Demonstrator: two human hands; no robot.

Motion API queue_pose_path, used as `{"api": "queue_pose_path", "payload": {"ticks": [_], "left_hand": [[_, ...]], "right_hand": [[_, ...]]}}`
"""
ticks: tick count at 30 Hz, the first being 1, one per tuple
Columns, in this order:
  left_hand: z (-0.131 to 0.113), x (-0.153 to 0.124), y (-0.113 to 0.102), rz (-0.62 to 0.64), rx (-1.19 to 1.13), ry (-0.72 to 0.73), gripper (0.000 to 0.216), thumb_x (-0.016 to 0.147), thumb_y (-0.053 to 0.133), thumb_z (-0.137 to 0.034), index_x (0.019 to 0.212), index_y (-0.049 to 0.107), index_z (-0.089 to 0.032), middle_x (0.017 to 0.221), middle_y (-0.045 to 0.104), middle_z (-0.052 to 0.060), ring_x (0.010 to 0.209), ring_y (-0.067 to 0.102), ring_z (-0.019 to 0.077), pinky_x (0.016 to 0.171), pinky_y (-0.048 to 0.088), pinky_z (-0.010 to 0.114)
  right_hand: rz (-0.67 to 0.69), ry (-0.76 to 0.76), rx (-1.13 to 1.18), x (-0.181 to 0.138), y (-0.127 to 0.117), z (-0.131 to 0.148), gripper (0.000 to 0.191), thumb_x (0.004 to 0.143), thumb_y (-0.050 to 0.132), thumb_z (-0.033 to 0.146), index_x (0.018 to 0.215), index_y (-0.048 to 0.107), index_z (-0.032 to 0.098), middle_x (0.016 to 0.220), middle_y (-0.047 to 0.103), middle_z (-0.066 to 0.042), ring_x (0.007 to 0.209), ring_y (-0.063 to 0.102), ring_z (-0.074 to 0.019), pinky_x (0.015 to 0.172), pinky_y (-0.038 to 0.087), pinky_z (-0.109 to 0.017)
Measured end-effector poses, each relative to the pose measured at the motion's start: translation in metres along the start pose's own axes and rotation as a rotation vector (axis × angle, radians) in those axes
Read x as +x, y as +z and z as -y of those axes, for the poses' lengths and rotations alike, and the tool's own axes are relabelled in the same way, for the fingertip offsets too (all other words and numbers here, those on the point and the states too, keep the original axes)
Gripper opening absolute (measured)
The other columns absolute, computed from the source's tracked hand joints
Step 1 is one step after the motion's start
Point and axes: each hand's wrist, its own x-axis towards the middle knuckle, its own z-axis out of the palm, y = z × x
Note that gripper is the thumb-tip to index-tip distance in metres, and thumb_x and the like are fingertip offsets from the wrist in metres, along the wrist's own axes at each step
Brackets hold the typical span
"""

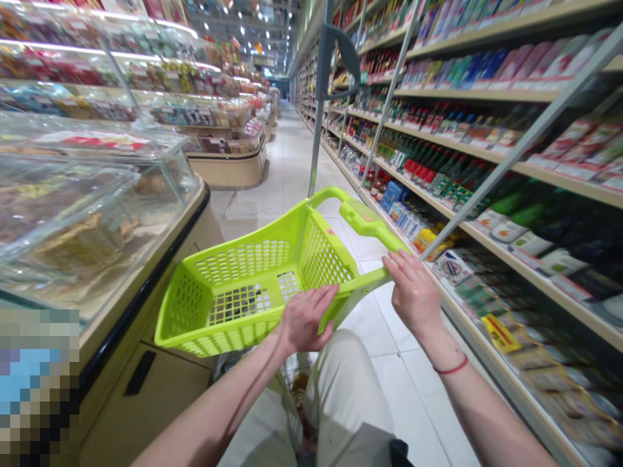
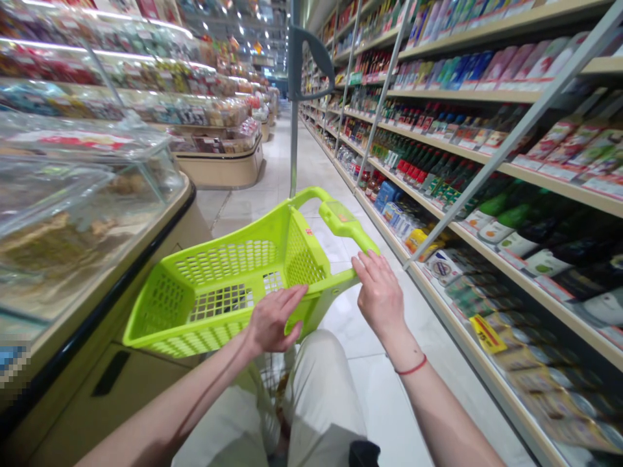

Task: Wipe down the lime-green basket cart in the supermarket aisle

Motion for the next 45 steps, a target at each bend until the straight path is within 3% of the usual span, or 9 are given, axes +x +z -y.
{"api": "queue_pose_path", "payload": {"ticks": [6,9,15,19,22,27,31,34,45], "left_hand": [[-0.003,0.0,-0.001,0.02,0.013,-0.015,0.077,0.079,0.053,-0.032,0.15,0.03,-0.012,0.138,0.057,0.013,0.116,0.058,0.0277,0.096,0.05,0.042],[-0.003,0.0,-0.001,0.009,0.017,-0.01,0.074,0.079,0.053,-0.032,0.148,0.034,-0.011,0.137,0.057,0.014,0.114,0.059,0.0274,0.094,0.05,0.041],[-0.004,0.0,-0.003,0.015,0.007,-0.022,0.075,0.078,0.053,-0.031,0.148,0.034,-0.011,0.137,0.058,0.013,0.114,0.059,0.0269,0.093,0.05,0.041],[-0.005,0.001,-0.003,0.028,0.003,-0.03,0.074,0.079,0.052,-0.032,0.148,0.034,-0.012,0.138,0.057,0.013,0.114,0.059,0.0274,0.093,0.05,0.042],[-0.006,0.001,-0.002,0.031,0.006,-0.032,0.074,0.079,0.052,-0.033,0.148,0.034,-0.012,0.138,0.057,0.013,0.115,0.058,0.028,0.094,0.05,0.042],[-0.009,0.002,-0.004,0.051,-0.008,-0.04,0.075,0.079,0.053,-0.033,0.148,0.033,-0.011,0.139,0.056,0.014,0.117,0.057,0.0281,0.097,0.048,0.043],[-0.012,0.006,-0.008,0.06,-0.011,-0.032,0.076,0.077,0.056,-0.033,0.146,0.035,-0.008,0.136,0.056,0.017,0.118,0.056,0.029,0.1,0.047,0.042],[-0.014,0.007,-0.009,0.056,0.014,-0.026,0.074,0.077,0.057,-0.033,0.143,0.038,-0.004,0.134,0.057,0.02,0.118,0.056,0.0311,0.1,0.047,0.044],[-0.009,0.005,-0.005,0.043,0.008,-0.014,0.075,0.081,0.054,-0.033,0.148,0.031,-0.007,0.132,0.058,0.017,0.116,0.058,0.0284,0.097,0.048,0.041]], "right_hand": [[0.062,-0.033,0.006,-0.005,0.014,0.062,0.058,0.086,0.041,-0.001,0.137,0.055,0.022,0.133,0.064,-0.009,0.135,0.048,-0.027,0.112,0.043,-0.049],[0.095,-0.066,0.022,-0.007,0.016,0.076,0.053,0.088,0.042,0.001,0.135,0.057,0.021,0.136,0.062,-0.007,0.136,0.047,-0.0271,0.113,0.041,-0.049],[0.121,-0.155,0.048,-0.004,0.007,0.043,0.053,0.086,0.041,-0.004,0.13,0.061,0.018,0.134,0.064,-0.008,0.135,0.048,-0.0236,0.114,0.042,-0.045],[0.06,-0.113,0.009,0.003,-0.001,0.01,0.053,0.082,0.041,-0.007,0.123,0.064,0.017,0.127,0.067,-0.009,0.132,0.053,-0.0236,0.112,0.044,-0.044],[0.027,-0.044,-0.025,0.004,-0.001,0.005,0.055,0.078,0.04,-0.008,0.12,0.065,0.016,0.127,0.067,-0.011,0.132,0.053,-0.0242,0.113,0.043,-0.044],[0.002,0.071,-0.075,-0.001,0.011,0.04,0.052,0.082,0.041,-0.004,0.127,0.061,0.015,0.131,0.065,-0.012,0.135,0.049,-0.0268,0.113,0.042,-0.048],[0.068,0.007,-0.017,-0.006,0.018,0.079,0.049,0.088,0.04,0.0,0.129,0.061,0.016,0.134,0.063,-0.01,0.135,0.049,-0.0259,0.113,0.041,-0.047],[0.085,-0.043,0.01,-0.008,0.018,0.09,0.047,0.089,0.04,0.001,0.128,0.062,0.014,0.135,0.062,-0.01,0.134,0.049,-0.0267,0.113,0.042,-0.046],[0.016,-0.08,-0.033,0.008,-0.004,-0.011,0.054,0.074,0.042,-0.008,0.117,0.066,0.014,0.122,0.069,-0.011,0.125,0.059,-0.0247,0.111,0.045,-0.045]]}}
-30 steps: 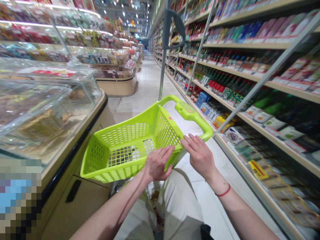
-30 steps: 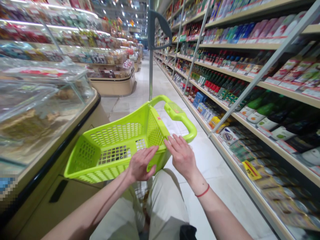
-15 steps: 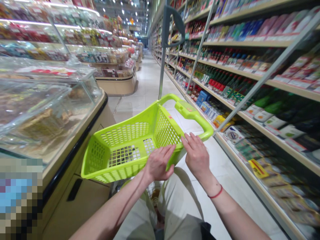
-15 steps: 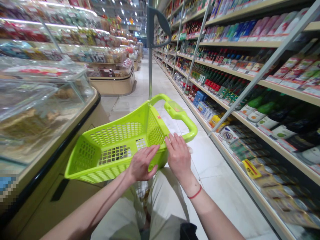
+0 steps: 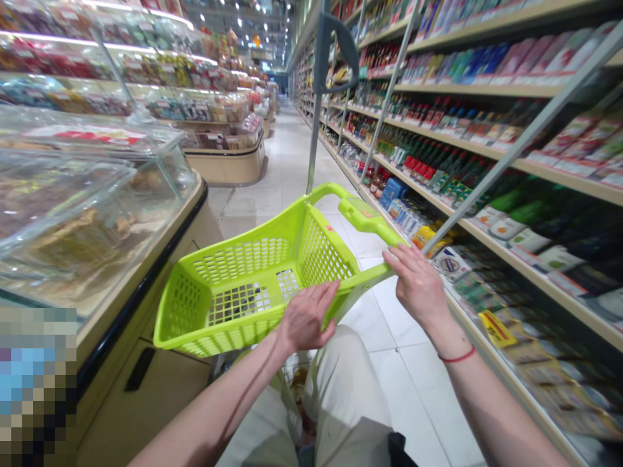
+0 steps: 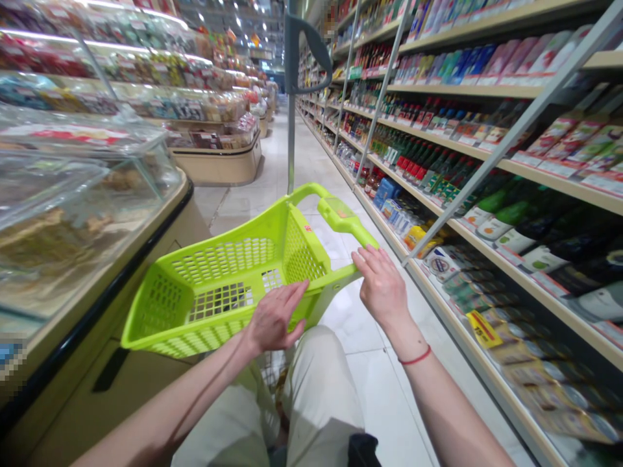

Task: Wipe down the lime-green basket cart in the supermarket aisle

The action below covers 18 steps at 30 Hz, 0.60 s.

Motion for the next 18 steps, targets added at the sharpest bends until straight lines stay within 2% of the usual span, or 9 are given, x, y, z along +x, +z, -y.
{"api": "queue_pose_path", "payload": {"ticks": [5,8,15,18], "left_hand": [[-0.007,0.005,-0.003,-0.018,-0.017,0.012,0.074,0.081,0.055,-0.034,0.145,0.033,-0.004,0.141,0.051,0.021,0.127,0.05,0.0321,0.109,0.04,0.047],[-0.009,0.006,-0.001,-0.02,-0.007,0.018,0.073,0.083,0.053,-0.034,0.146,0.031,-0.002,0.141,0.051,0.022,0.128,0.05,0.0322,0.109,0.04,0.046],[-0.005,0.004,0.009,-0.027,0.072,0.034,0.078,0.084,0.052,-0.033,0.151,0.024,-0.003,0.139,0.053,0.021,0.123,0.054,0.0312,0.104,0.044,0.043],[-0.003,0.003,0.01,-0.039,0.081,0.038,0.079,0.084,0.052,-0.033,0.152,0.022,-0.005,0.137,0.054,0.02,0.122,0.055,0.0307,0.102,0.044,0.043]], "right_hand": [[-0.019,0.062,-0.003,0.002,0.004,0.015,0.048,0.076,0.043,-0.007,0.113,0.068,0.012,0.114,0.071,-0.012,0.116,0.063,-0.0255,0.109,0.047,-0.045],[-0.016,0.083,0.003,0.003,0.007,0.03,0.045,0.08,0.043,-0.005,0.112,0.069,0.012,0.112,0.072,-0.012,0.115,0.063,-0.0256,0.108,0.048,-0.046],[0.05,0.009,0.025,-0.006,0.017,0.081,0.047,0.088,0.042,-0.001,0.127,0.063,0.014,0.132,0.063,-0.014,0.133,0.05,-0.0279,0.112,0.043,-0.048],[0.091,-0.043,0.047,-0.009,0.015,0.076,0.051,0.088,0.041,0.0,0.133,0.059,0.016,0.138,0.059,-0.012,0.138,0.045,-0.0262,0.113,0.041,-0.047]]}}
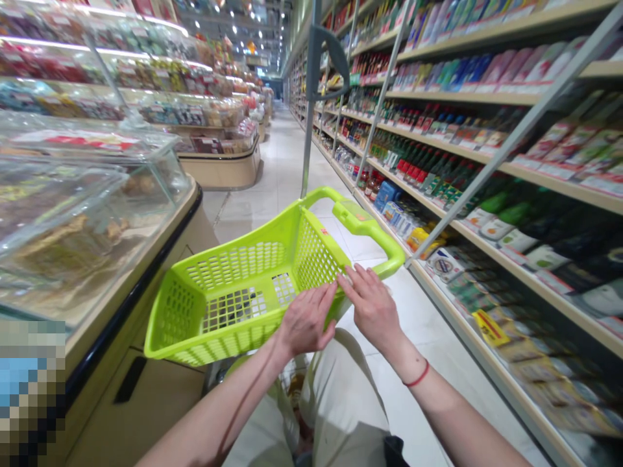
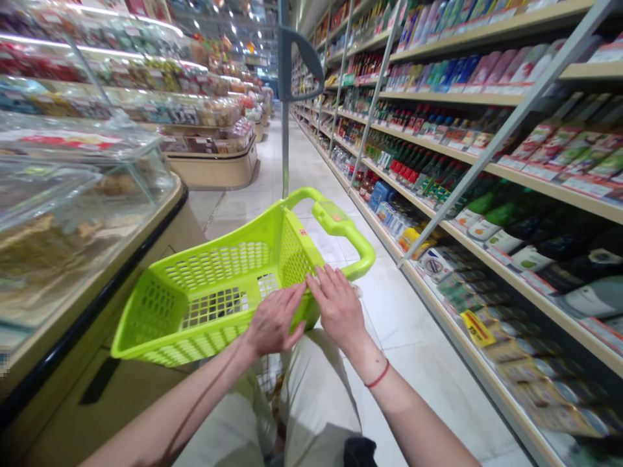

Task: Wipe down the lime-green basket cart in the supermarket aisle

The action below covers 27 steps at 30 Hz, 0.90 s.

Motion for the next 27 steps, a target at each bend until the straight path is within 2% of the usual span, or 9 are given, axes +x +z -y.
{"api": "queue_pose_path", "payload": {"ticks": [3,6,8,10,13,16,19,22,27], "left_hand": [[0.001,0.0,-0.001,0.016,-0.011,0.001,0.08,0.085,0.052,-0.034,0.153,0.02,-0.006,0.138,0.054,0.019,0.122,0.054,0.0303,0.102,0.044,0.042],[0.001,0.0,-0.002,0.034,-0.019,-0.003,0.081,0.085,0.051,-0.035,0.153,0.018,-0.007,0.138,0.054,0.019,0.121,0.055,0.0305,0.101,0.045,0.042],[0.001,0.001,-0.002,0.043,-0.022,-0.008,0.082,0.085,0.051,-0.035,0.154,0.016,-0.007,0.139,0.053,0.019,0.122,0.055,0.0309,0.101,0.045,0.043],[0.001,0.001,-0.002,0.051,-0.023,-0.008,0.082,0.085,0.051,-0.035,0.154,0.016,-0.007,0.139,0.053,0.02,0.122,0.054,0.0313,0.101,0.045,0.043],[0.0,0.001,-0.002,0.048,-0.021,-0.007,0.082,0.085,0.051,-0.035,0.154,0.016,-0.007,0.139,0.053,0.02,0.122,0.054,0.0311,0.1,0.045,0.043],[-0.001,0.0,-0.001,0.03,-0.018,-0.007,0.081,0.085,0.051,-0.035,0.153,0.018,-0.007,0.139,0.053,0.02,0.121,0.055,0.0307,0.1,0.045,0.043],[-0.001,-0.001,0.0,0.006,-0.017,-0.008,0.08,0.084,0.051,-0.033,0.152,0.02,-0.006,0.137,0.055,0.02,0.122,0.055,0.0307,0.102,0.044,0.043],[-0.001,-0.001,-0.001,0.006,-0.022,-0.011,0.078,0.084,0.051,-0.033,0.152,0.022,-0.006,0.137,0.055,0.02,0.122,0.055,0.0302,0.102,0.045,0.043],[-0.001,0.001,-0.003,0.018,-0.054,-0.014,0.078,0.084,0.051,-0.034,0.152,0.022,-0.007,0.139,0.054,0.018,0.122,0.054,0.0297,0.102,0.045,0.042]], "right_hand": [[0.005,0.004,-0.013,0.0,-0.007,-0.032,0.056,0.085,0.04,-0.003,0.134,0.058,0.018,0.135,0.062,-0.01,0.137,0.046,-0.024,0.114,0.04,-0.046],[-0.035,0.076,-0.062,0.002,-0.014,-0.068,0.056,0.083,0.04,-0.004,0.128,0.062,0.019,0.13,0.065,-0.011,0.135,0.048,-0.024,0.113,0.042,-0.047],[-0.063,0.101,-0.07,0.003,-0.015,-0.076,0.056,0.081,0.04,-0.006,0.126,0.063,0.018,0.128,0.066,-0.011,0.134,0.05,-0.0236,0.112,0.043,-0.046],[-0.093,0.144,-0.077,0.003,-0.012,-0.07,0.056,0.081,0.04,-0.006,0.127,0.062,0.017,0.13,0.066,-0.012,0.135,0.049,-0.0244,0.113,0.042,-0.047],[-0.105,0.189,-0.072,0.0,-0.004,-0.039,0.057,0.083,0.039,-0.004,0.132,0.059,0.017,0.134,0.062,-0.013,0.138,0.045,-0.0265,0.113,0.041,-0.05],[-0.051,0.143,-0.035,-0.003,0.003,-0.005,0.054,0.087,0.039,-0.001,0.134,0.057,0.02,0.139,0.059,-0.012,0.14,0.043,-0.0268,0.113,0.041,-0.05],[-0.006,0.081,-0.005,-0.003,0.004,0.012,0.05,0.089,0.04,0.001,0.132,0.059,0.019,0.14,0.058,-0.011,0.14,0.043,-0.0266,0.113,0.041,-0.049],[-0.006,0.028,0.027,-0.002,0.0,0.004,0.048,0.089,0.041,-0.001,0.128,0.062,0.017,0.137,0.061,-0.01,0.138,0.046,-0.0251,0.114,0.041,-0.046],[-0.075,0.035,0.017,0.001,-0.009,-0.046,0.052,0.083,0.04,-0.006,0.121,0.066,0.019,0.129,0.066,-0.008,0.134,0.05,-0.0226,0.112,0.043,-0.045]]}}
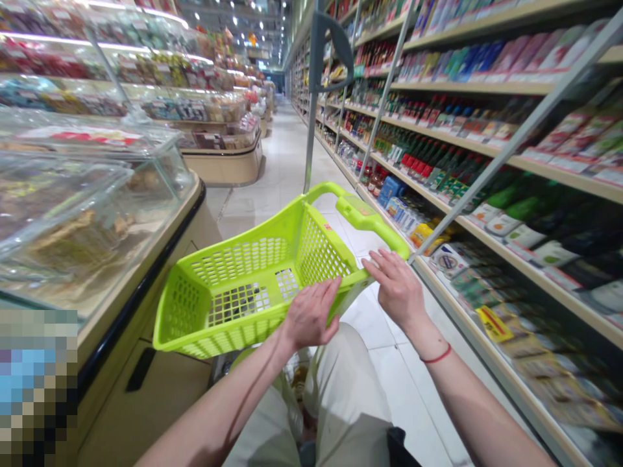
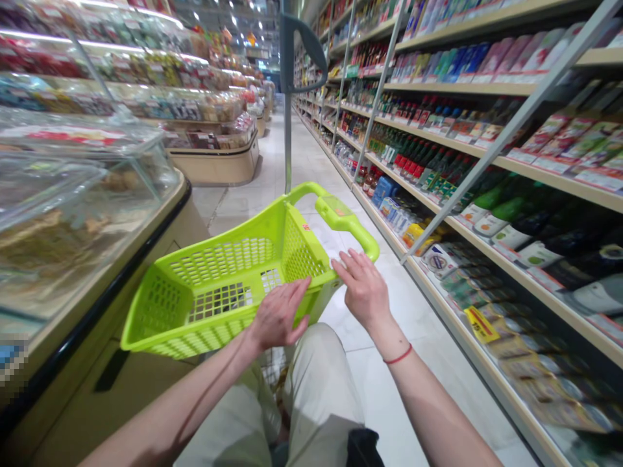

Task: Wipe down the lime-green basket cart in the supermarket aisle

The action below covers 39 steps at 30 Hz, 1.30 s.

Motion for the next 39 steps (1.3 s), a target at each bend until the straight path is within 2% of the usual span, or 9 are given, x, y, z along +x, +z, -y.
{"api": "queue_pose_path", "payload": {"ticks": [3,6,11,15,18,23,31,34,39], "left_hand": [[0.001,0.0,0.001,0.009,-0.016,-0.003,0.081,0.084,0.051,-0.035,0.153,0.019,-0.008,0.139,0.053,0.019,0.123,0.054,0.03,0.103,0.044,0.043],[0.001,-0.001,0.002,0.011,-0.009,-0.004,0.081,0.084,0.051,-0.035,0.153,0.019,-0.008,0.139,0.053,0.019,0.123,0.054,0.0304,0.102,0.044,0.043],[0.001,-0.001,0.001,0.008,0.0,0.005,0.081,0.084,0.05,-0.036,0.153,0.018,-0.007,0.139,0.053,0.019,0.122,0.054,0.0309,0.101,0.045,0.044],[0.0,-0.001,0.001,-0.006,0.007,0.003,0.08,0.084,0.05,-0.035,0.153,0.019,-0.007,0.139,0.053,0.019,0.123,0.054,0.0304,0.102,0.045,0.044],[0.0,-0.001,0.001,-0.017,0.019,0.002,0.079,0.083,0.051,-0.034,0.151,0.023,-0.006,0.137,0.054,0.02,0.123,0.055,0.0306,0.103,0.045,0.043],[0.0,-0.001,0.0,-0.013,0.001,0.001,0.081,0.083,0.051,-0.034,0.153,0.019,-0.007,0.138,0.054,0.019,0.124,0.054,0.0297,0.102,0.045,0.043],[0.0,-0.001,0.0,-0.008,-0.02,-0.001,0.084,0.083,0.051,-0.034,0.154,0.014,-0.009,0.139,0.054,0.019,0.125,0.054,0.0306,0.104,0.044,0.044],[0.001,-0.001,0.001,-0.008,-0.014,0.004,0.083,0.083,0.051,-0.035,0.154,0.016,-0.008,0.139,0.054,0.019,0.124,0.054,0.0303,0.104,0.045,0.044],[0.0,-0.001,0.001,-0.01,-0.017,-0.005,0.081,0.083,0.051,-0.034,0.153,0.021,-0.007,0.139,0.053,0.018,0.125,0.053,0.0296,0.105,0.044,0.043]], "right_hand": [[-0.036,0.051,-0.029,0.001,-0.003,-0.024,0.056,0.079,0.039,-0.008,0.12,0.067,0.019,0.127,0.067,-0.01,0.132,0.052,-0.0226,0.111,0.045,-0.046],[-0.074,0.115,-0.067,0.001,-0.002,-0.025,0.06,0.078,0.039,-0.008,0.125,0.063,0.018,0.13,0.066,-0.011,0.133,0.051,-0.024,0.11,0.045,-0.048],[-0.067,0.169,-0.107,-0.003,0.007,0.011,0.057,0.083,0.039,-0.005,0.133,0.058,0.016,0.134,0.062,-0.015,0.138,0.044,-0.0276,0.111,0.043,-0.051],[0.017,0.115,-0.058,-0.005,0.012,0.045,0.053,0.087,0.039,-0.002,0.132,0.059,0.017,0.137,0.06,-0.013,0.139,0.044,-0.0272,0.113,0.042,-0.049],[0.053,0.066,-0.027,-0.006,0.013,0.057,0.05,0.089,0.039,-0.001,0.131,0.06,0.017,0.139,0.059,-0.011,0.139,0.044,-0.0263,0.113,0.041,-0.048],[0.042,-0.004,0.012,-0.006,0.009,0.039,0.051,0.087,0.04,-0.003,0.127,0.064,0.02,0.135,0.062,-0.009,0.138,0.045,-0.0233,0.113,0.042,-0.045],[-0.053,0.089,-0.05,-0.004,0.0,-0.019,0.059,0.079,0.041,-0.008,0.123,0.066,0.023,0.132,0.065,-0.008,0.135,0.049,-0.0239,0.111,0.044,-0.048],[-0.095,0.152,-0.086,-0.003,0.002,-0.017,0.06,0.078,0.041,-0.007,0.125,0.063,0.022,0.131,0.065,-0.009,0.135,0.049,-0.0254,0.11,0.044,-0.05],[-0.091,0.195,-0.098,-0.005,0.012,0.013,0.056,0.083,0.04,-0.004,0.13,0.06,0.019,0.133,0.063,-0.013,0.138,0.044,-0.0281,0.112,0.042,-0.052]]}}
